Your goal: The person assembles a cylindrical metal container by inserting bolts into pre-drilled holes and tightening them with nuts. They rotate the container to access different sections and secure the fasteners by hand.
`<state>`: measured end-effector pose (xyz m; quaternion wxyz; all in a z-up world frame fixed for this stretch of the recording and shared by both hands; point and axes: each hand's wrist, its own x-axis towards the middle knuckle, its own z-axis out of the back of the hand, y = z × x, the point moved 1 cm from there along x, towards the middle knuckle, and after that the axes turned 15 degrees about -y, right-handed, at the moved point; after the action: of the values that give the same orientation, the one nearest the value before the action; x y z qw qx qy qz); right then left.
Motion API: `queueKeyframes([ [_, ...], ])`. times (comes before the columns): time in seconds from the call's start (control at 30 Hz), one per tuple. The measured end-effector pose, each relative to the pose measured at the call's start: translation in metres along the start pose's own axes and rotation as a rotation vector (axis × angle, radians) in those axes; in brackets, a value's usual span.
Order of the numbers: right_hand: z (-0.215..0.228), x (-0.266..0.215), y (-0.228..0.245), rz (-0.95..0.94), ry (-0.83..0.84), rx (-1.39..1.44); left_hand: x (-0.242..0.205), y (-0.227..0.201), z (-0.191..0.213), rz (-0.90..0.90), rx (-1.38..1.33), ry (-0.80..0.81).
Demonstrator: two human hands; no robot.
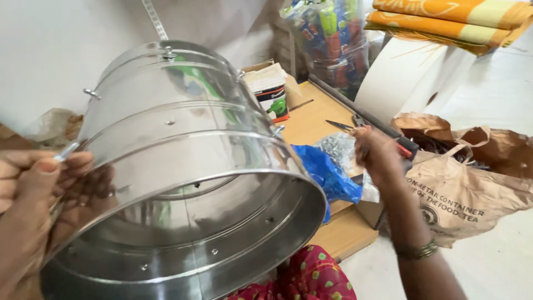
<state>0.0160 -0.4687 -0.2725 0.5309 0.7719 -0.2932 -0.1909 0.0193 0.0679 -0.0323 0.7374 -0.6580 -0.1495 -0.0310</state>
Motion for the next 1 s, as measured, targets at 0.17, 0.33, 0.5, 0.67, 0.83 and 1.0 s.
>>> queueKeyframes([
  [0.17, 0.012, 0.007, -0.128, 0.312, 0.061, -0.678, 0.012, 0.024, 0.008, 0.131, 0.002, -0.029],
  [0.33, 0.001, 0.005, -0.170, 0.455, -0.060, -1.296, 0.008, 0.020, 0.009, 0.006, 0.161, -0.064],
  [0.5, -0.019, 0.039, -0.209, 0.466, 0.042, -1.480, -0.001, 0.005, 0.003, -0.100, 0.096, -0.102],
  [0.67, -0.028, 0.079, -0.256, 0.323, 0.140, -1.503, -0.015, -0.012, -0.017, -0.199, 0.087, -0.126],
  [0.83, -0.043, 0.067, -0.240, 0.274, 0.261, -1.616, -0.022, -0.022, -0.028, -0.078, -0.081, -0.103],
  [1.0, -0.060, 0.041, -0.203, 0.380, 0.306, -1.825, -0.020, -0.019, -0.029, -0.096, -0.220, -0.034],
])
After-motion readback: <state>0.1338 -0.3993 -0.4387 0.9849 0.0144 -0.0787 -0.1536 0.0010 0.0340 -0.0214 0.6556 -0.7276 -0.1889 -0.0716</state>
